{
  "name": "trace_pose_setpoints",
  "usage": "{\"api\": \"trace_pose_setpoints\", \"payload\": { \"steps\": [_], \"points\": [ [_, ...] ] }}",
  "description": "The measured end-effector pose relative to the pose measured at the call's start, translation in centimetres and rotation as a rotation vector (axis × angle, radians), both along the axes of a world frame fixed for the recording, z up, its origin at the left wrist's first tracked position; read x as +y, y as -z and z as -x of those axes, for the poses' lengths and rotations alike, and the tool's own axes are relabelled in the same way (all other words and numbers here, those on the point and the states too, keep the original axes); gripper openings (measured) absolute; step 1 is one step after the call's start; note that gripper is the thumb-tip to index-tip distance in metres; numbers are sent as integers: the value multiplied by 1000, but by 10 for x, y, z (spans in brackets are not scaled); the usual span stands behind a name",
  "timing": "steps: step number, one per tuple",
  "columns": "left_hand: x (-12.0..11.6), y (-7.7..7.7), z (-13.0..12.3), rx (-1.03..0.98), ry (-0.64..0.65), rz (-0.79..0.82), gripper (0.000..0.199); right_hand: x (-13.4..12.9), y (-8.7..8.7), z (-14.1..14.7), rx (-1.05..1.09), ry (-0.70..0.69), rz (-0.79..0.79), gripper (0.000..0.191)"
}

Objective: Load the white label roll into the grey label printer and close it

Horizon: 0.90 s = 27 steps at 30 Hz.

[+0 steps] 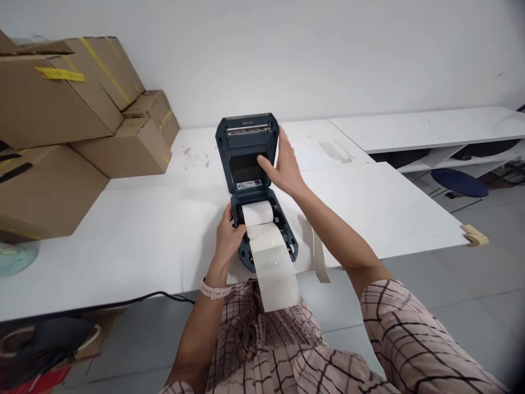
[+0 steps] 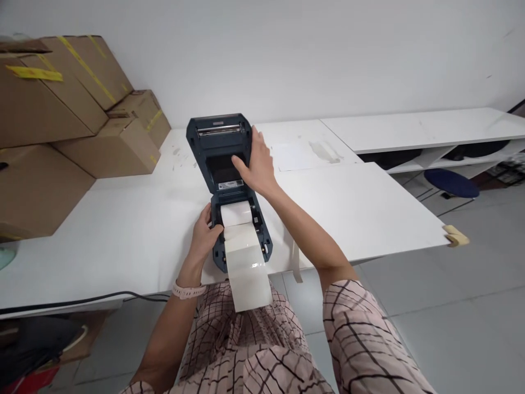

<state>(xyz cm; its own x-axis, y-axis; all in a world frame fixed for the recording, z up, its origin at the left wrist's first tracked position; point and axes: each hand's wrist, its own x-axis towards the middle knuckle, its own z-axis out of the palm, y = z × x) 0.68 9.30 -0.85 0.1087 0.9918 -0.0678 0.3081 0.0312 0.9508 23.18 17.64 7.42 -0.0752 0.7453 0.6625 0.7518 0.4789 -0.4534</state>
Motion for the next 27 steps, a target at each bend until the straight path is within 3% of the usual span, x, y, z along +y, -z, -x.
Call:
{"api": "trace_pose_setpoints", "payload": {
  "steps": [2, 5, 7, 9, 13, 17, 19, 21, 24, 27],
  "points": [
    [1, 0, -1, 6, 21, -24, 88, -19, 3, 4, -40, 91, -92, 71],
    [3, 3, -2, 11, 29, -70, 87, -52, 9, 11, -50, 104, -120, 51],
    [3, 5, -3, 13, 16, -76, 86, -64, 14, 12, -59, 69, -74, 42],
    [4, 7, -3, 9, 2, -73, 87, -66, 17, 11, -99, -52, 64, 38],
    [5, 10, -3, -6, -18, -79, 88, -55, 16, 16, -441, -386, 544, 57],
    [6, 11, -3, -8, -37, -79, 89, -43, 14, 32, -679, -349, 746, 94],
    [6, 9, -3, -10, -36, -78, 90, -40, 11, 32, -645, -364, 763, 104],
    [5, 7, -3, -19, -16, -94, 89, -42, 4, 23, -527, -464, 768, 107],
    [3, 3, -4, -30, 4, -119, 87, -56, -15, -8, -245, -651, 731, 105],
    [1, 1, -4, -43, 12, -116, 87, -71, -33, -48, -48, -652, 591, 105]
  ]
}}
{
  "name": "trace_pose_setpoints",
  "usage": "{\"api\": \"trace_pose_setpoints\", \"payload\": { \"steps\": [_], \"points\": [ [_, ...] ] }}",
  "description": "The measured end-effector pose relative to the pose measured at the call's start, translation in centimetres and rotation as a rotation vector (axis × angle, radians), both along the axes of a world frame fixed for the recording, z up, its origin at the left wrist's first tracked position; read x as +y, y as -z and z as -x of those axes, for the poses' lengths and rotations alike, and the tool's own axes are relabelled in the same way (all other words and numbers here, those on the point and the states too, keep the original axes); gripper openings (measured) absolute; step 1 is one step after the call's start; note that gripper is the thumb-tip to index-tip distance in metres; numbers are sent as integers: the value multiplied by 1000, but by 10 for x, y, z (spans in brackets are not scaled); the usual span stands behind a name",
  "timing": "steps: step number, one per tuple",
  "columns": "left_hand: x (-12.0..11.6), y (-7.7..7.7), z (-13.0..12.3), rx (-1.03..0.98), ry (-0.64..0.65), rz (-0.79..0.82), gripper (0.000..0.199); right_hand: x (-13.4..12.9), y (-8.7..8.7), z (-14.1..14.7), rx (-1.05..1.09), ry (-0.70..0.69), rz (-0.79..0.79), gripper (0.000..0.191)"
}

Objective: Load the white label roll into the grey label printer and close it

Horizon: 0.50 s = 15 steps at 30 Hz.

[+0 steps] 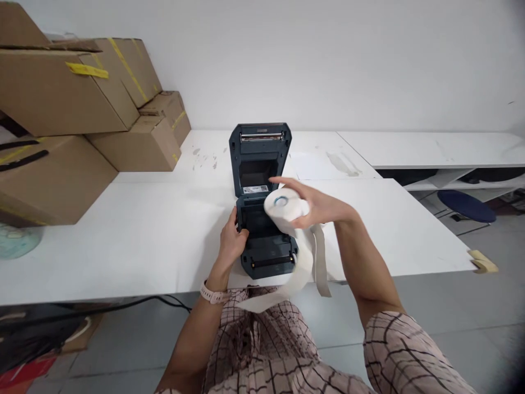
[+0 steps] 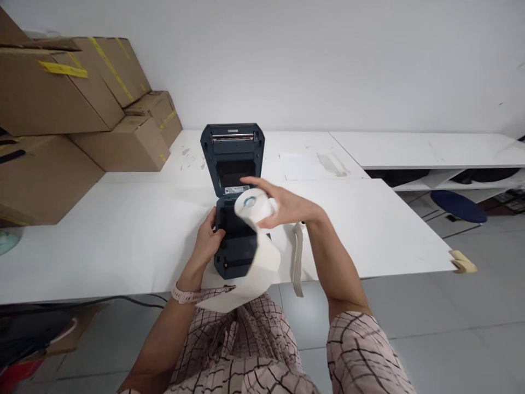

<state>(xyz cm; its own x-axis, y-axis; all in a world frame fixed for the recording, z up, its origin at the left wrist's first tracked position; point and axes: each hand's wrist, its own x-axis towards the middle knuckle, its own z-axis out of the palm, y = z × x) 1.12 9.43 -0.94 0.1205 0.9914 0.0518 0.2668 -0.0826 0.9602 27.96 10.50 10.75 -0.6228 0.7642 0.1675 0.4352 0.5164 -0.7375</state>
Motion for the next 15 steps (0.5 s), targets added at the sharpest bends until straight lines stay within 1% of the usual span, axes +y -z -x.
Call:
{"api": "trace_pose_setpoints", "payload": {
  "steps": [2, 3, 5, 7, 10, 12, 14, 15],
  "points": [
    [-1, 1, 0, -11, -1, 4, 87, -3, -4, -24, 52, 126, -72, 105],
    [-1, 3, 0, -16, -5, 8, 86, -2, -2, -35, 60, 197, -87, 105],
    [0, 7, 1, -21, -15, 16, 85, 6, 10, -51, 46, 324, -73, 106],
    [1, 10, 2, -23, -13, 14, 84, 20, 30, -59, -2, 403, -16, 109],
    [3, 13, 3, -6, -17, 16, 84, 41, 61, -61, -65, 437, 69, 111],
    [3, 12, 3, 1, -24, 30, 86, 49, 77, -61, -72, 435, 101, 110],
    [3, 10, 2, -10, -23, 34, 86, 48, 87, -67, -29, 444, 145, 109],
    [3, 9, 2, -18, -20, 32, 86, 43, 91, -72, 22, 445, 187, 109]
  ]
}}
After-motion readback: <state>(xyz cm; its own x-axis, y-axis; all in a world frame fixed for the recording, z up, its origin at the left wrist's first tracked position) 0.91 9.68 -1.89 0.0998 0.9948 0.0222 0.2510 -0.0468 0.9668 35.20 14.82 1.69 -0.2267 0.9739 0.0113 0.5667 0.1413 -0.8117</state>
